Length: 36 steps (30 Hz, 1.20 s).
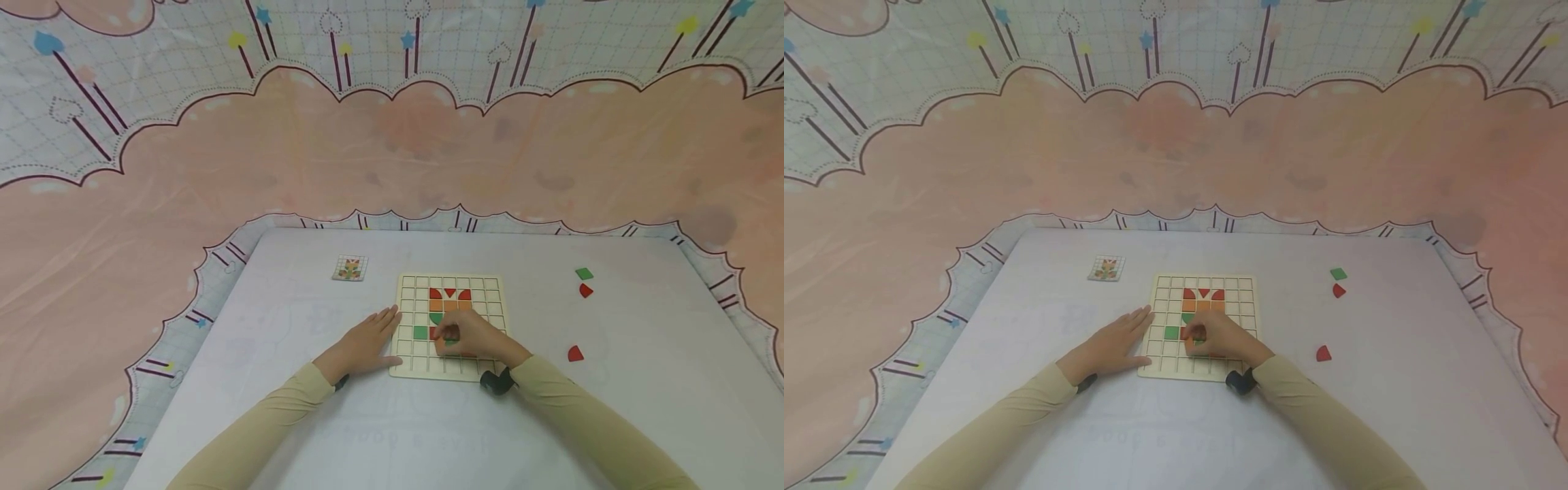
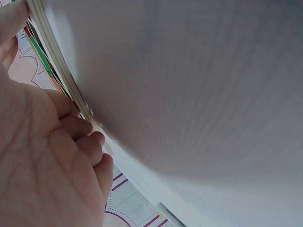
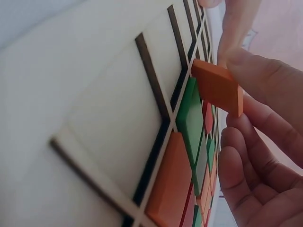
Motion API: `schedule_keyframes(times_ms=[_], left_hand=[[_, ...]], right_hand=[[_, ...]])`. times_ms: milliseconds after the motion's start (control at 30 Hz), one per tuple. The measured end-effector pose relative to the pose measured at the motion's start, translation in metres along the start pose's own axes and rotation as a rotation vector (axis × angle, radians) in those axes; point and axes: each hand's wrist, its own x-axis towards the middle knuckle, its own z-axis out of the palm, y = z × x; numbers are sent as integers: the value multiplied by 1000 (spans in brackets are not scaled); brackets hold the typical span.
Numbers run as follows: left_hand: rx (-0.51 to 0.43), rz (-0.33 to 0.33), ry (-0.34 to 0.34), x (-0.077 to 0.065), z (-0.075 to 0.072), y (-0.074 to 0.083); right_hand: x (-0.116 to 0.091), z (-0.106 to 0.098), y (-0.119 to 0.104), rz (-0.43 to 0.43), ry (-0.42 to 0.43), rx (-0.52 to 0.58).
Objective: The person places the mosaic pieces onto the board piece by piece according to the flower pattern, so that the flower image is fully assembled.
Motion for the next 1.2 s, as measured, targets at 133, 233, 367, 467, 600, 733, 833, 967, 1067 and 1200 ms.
schedule_keyframes(times_ms=[133,233,367,467,600,733,833,967,1067,1200], left_hand=[[-4,-2,-4,0,0,0],[-13,-1,-4,0,-1,0],[-1,-2,-11,0,-1,0],[3,2,-6,1,-1,0],[5,-1,-8,0,-1,1],[6,-9,-10,-1,0,1],[3,-7,-6,-1,0,1],[3,-5,-5,-1,0,0],[11,-7,-13,0,0,0],[16,-7,-18,0,0,0]], right_hand=[[-1,0,2,12,-10,-36],[-1,1,3,18,-14,-41],[0,3,4,15,-15,-44],[0,4,4,19,-17,-53],[-1,3,3,59,-20,-51],[-2,1,1,76,-23,-41],[-2,2,0,68,-28,-47],[-1,3,-2,78,-29,-57],[-2,2,-1,84,-32,-56],[-4,-3,3,85,-42,-21]])
